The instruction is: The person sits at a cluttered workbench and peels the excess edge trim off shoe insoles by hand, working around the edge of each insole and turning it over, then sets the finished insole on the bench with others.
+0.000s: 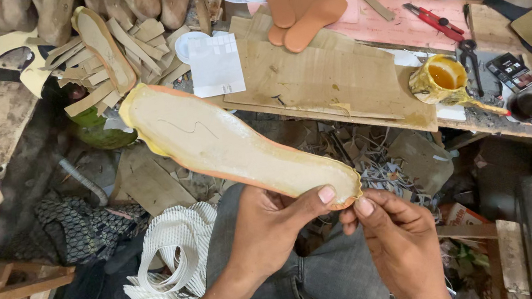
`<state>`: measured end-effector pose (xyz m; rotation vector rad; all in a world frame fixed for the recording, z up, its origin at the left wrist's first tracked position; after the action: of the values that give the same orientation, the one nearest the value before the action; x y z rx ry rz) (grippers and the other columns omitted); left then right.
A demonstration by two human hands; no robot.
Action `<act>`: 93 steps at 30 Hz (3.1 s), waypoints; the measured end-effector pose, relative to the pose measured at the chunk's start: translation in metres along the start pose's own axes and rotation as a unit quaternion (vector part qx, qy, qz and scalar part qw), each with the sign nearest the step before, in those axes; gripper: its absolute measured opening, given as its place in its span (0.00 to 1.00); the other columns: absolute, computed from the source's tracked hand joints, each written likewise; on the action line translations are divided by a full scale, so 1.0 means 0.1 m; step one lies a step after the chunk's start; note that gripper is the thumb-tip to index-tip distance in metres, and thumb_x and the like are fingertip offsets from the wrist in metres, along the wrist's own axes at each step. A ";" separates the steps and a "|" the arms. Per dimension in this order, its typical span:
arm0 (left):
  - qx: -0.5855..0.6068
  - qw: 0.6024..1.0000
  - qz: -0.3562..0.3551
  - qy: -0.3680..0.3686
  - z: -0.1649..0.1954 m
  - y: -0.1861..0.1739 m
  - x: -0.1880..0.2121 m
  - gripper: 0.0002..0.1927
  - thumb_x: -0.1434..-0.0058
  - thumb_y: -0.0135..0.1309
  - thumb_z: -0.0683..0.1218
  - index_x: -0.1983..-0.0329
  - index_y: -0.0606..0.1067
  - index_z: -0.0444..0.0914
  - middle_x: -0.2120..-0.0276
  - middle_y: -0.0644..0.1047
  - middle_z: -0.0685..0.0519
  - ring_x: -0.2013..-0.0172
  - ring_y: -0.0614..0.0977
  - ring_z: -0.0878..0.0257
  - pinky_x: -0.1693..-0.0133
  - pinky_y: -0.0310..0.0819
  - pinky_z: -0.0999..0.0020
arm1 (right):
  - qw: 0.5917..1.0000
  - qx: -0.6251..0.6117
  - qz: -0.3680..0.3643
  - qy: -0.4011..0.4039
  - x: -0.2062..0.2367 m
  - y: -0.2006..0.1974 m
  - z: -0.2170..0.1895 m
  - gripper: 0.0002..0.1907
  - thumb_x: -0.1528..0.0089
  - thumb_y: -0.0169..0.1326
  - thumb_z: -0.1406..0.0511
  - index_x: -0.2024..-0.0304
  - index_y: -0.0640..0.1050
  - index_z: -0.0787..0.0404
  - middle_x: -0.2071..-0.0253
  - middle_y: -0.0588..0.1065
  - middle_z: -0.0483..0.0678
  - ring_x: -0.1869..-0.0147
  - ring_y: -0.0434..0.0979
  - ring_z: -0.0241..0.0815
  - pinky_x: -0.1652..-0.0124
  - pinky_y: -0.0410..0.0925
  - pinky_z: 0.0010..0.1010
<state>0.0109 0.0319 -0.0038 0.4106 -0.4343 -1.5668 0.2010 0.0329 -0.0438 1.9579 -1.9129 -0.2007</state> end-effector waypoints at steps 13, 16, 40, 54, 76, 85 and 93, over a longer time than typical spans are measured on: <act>-0.094 0.995 0.011 0.025 -0.02 0.01 0.02 0.11 0.37 0.61 0.40 0.53 0.80 0.29 0.60 0.85 0.51 0.59 0.84 0.68 0.55 0.80 0.71 | 0.950 0.289 0.058 -0.108 0.11 0.24 -0.18 0.12 0.35 0.56 0.68 0.56 0.81 0.73 0.67 0.81 0.51 0.63 0.78 0.37 0.62 0.72 0.28; -0.151 0.985 0.009 0.084 0.04 0.01 0.03 0.12 0.36 0.62 0.41 0.51 0.79 0.30 0.59 0.83 0.52 0.58 0.82 0.69 0.54 0.79 0.72 | 0.902 0.398 0.104 -0.129 0.16 0.28 -0.17 0.12 0.37 0.57 0.67 0.56 0.81 0.71 0.68 0.80 0.50 0.65 0.78 0.37 0.65 0.71 0.27; -0.119 0.989 -0.071 -0.056 0.15 -0.14 -0.04 0.16 0.38 0.63 0.43 0.50 0.78 0.31 0.60 0.83 0.53 0.61 0.81 0.70 0.60 0.76 0.72 | 0.980 0.195 -0.044 0.007 0.05 0.12 -0.17 0.14 0.34 0.54 0.66 0.57 0.83 0.73 0.68 0.81 0.53 0.64 0.78 0.39 0.61 0.73 0.30; -0.163 0.986 -0.039 -0.009 0.14 -0.12 -0.01 0.15 0.39 0.63 0.43 0.52 0.79 0.31 0.60 0.83 0.53 0.60 0.82 0.70 0.57 0.78 0.73 | 0.952 0.285 0.016 -0.113 0.12 0.23 -0.20 0.11 0.35 0.57 0.69 0.54 0.83 0.71 0.65 0.81 0.53 0.63 0.77 0.39 0.62 0.71 0.28; -0.038 0.998 0.055 -0.013 0.09 -0.16 -0.06 0.17 0.40 0.60 0.37 0.48 0.73 0.31 0.59 0.82 0.49 0.61 0.84 0.66 0.58 0.82 0.69 | 0.734 0.566 -0.094 -0.362 0.12 0.37 -0.41 0.18 0.41 0.59 0.70 0.47 0.80 0.61 0.54 0.81 0.46 0.50 0.79 0.43 0.49 0.68 0.36; -0.053 0.996 0.066 -0.004 0.01 -0.19 -0.03 0.18 0.39 0.61 0.38 0.46 0.73 0.31 0.59 0.83 0.48 0.62 0.83 0.67 0.62 0.80 0.71 | 0.895 0.376 -0.056 -0.232 0.18 0.30 -0.21 0.20 0.36 0.52 0.70 0.41 0.77 0.66 0.52 0.79 0.51 0.51 0.78 0.40 0.49 0.69 0.30; -0.029 0.999 0.023 0.020 -0.01 -0.19 -0.07 0.15 0.35 0.59 0.38 0.46 0.74 0.28 0.57 0.82 0.49 0.58 0.82 0.68 0.57 0.79 0.71 | 0.943 0.306 -0.027 -0.130 0.12 0.26 -0.18 0.20 0.37 0.54 0.74 0.42 0.80 0.64 0.54 0.81 0.52 0.54 0.81 0.43 0.52 0.72 0.30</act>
<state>-0.0045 0.0393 -0.0141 0.3842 -0.3652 -1.5202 0.1840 0.0247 -0.0154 2.4799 -2.2899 0.1534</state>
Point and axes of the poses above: each hand's wrist, its own x-axis away from the middle knuckle, its own y-axis out of the palm, z = x × y, the point moved 3 cm from there along -x, towards the middle knuckle
